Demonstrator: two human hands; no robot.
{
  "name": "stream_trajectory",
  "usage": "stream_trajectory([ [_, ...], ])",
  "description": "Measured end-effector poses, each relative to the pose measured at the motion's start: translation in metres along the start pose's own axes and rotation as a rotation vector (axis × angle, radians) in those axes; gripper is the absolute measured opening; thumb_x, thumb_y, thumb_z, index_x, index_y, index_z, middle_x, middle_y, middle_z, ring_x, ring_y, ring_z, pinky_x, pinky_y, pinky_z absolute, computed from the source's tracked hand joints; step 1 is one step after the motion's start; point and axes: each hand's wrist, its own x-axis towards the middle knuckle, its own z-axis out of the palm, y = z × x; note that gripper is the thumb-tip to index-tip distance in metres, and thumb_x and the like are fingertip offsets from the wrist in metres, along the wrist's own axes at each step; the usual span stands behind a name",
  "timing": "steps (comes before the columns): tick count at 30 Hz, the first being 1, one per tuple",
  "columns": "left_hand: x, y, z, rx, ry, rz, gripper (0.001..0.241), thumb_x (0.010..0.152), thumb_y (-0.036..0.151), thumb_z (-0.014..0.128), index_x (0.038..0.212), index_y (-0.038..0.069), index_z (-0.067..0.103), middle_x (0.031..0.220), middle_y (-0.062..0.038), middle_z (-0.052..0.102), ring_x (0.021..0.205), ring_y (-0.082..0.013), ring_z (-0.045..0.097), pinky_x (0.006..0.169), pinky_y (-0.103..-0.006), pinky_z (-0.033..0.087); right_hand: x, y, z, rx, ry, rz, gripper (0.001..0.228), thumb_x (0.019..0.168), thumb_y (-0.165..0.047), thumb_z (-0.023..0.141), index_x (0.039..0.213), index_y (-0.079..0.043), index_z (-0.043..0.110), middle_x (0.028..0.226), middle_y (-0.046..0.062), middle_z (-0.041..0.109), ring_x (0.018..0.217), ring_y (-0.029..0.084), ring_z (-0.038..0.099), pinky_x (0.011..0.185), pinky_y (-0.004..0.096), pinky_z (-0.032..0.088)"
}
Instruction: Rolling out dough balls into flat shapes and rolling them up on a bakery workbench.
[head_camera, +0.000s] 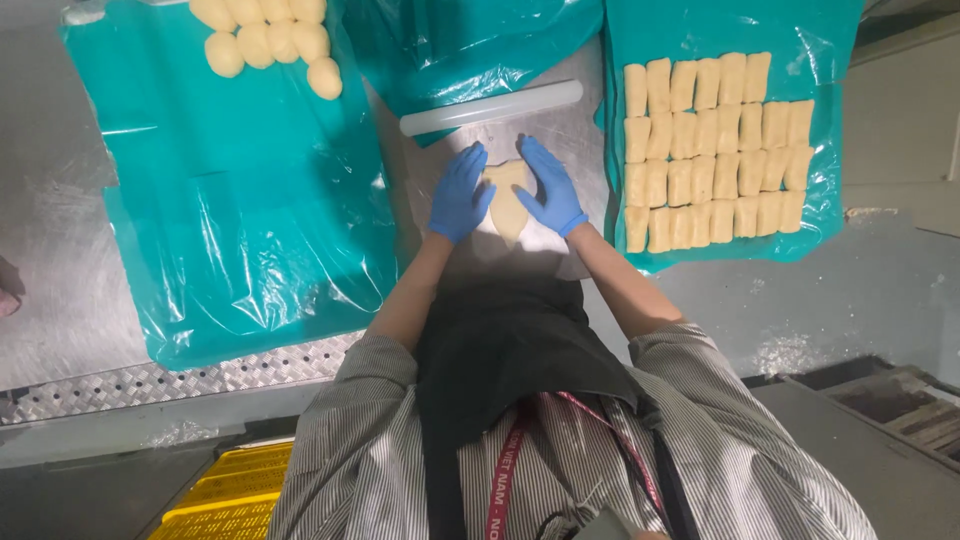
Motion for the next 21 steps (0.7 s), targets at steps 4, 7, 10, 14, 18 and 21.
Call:
stream_trajectory([
  [4,0.017,0.038,-0.044,0.030,-0.171,0.069,0.097,0.081,0.055,0.074,0.149,-0.007,0.042,0.158,-0.025,0.037,0.151,-0.0426,0.030,0.125,-0.0544,0.021,-0.005,-0.022,-0.021,-0.189,-0.247,-0.153,0.104,0.077,-0.046,0.084,0.156,0.002,0.035,0.161,0.029,0.031,0.152,0.043,0.028,0.125,0.056,0.018],
  [7,0.017,0.040,-0.045,0.105,-0.381,0.156,0.122,0.070,0.072,0.075,0.150,-0.011,0.036,0.159,-0.027,0.032,0.151,-0.0454,0.021,0.124,-0.0555,0.013,-0.007,-0.023,-0.023,-0.355,-0.430,-0.134,0.117,0.068,-0.058,0.083,0.156,0.001,0.033,0.163,0.025,0.029,0.154,0.044,0.022,0.126,0.055,0.012],
  [10,0.006,0.026,-0.028,0.205,-0.394,0.148,0.123,0.074,0.077,0.071,0.152,-0.011,0.036,0.162,-0.027,0.032,0.154,-0.0438,0.018,0.127,-0.0546,0.010,-0.015,-0.007,-0.014,-0.389,-0.371,-0.127,0.113,0.074,-0.057,0.081,0.160,-0.001,0.033,0.166,0.025,0.029,0.156,0.042,0.022,0.129,0.055,0.013],
  [14,0.000,0.023,-0.023,0.229,-0.320,0.107,0.113,0.085,0.075,0.068,0.157,-0.007,0.038,0.168,-0.023,0.030,0.160,-0.0406,0.017,0.132,-0.0539,0.009,-0.019,-0.005,-0.014,-0.473,-0.334,-0.219,0.108,0.084,-0.060,0.079,0.164,-0.005,0.032,0.170,0.020,0.029,0.161,0.038,0.023,0.132,0.056,0.012],
  [18,0.010,0.037,-0.034,0.188,-0.387,0.142,0.117,0.079,0.076,0.068,0.152,-0.009,0.037,0.163,-0.024,0.028,0.155,-0.0416,0.015,0.126,-0.0579,0.007,-0.002,-0.033,-0.022,-0.439,-0.451,-0.115,0.111,0.069,-0.060,0.075,0.152,0.000,0.033,0.160,0.024,0.030,0.151,0.044,0.022,0.122,0.061,0.009],
  [21,-0.001,0.020,-0.015,0.228,-0.316,0.093,0.113,0.084,0.072,0.069,0.155,-0.009,0.036,0.167,-0.025,0.024,0.158,-0.0410,0.013,0.128,-0.0574,0.006,-0.015,-0.010,-0.012,-0.422,-0.298,-0.141,0.095,0.089,-0.054,0.070,0.160,-0.002,0.033,0.166,0.026,0.027,0.155,0.045,0.022,0.126,0.060,0.009],
])
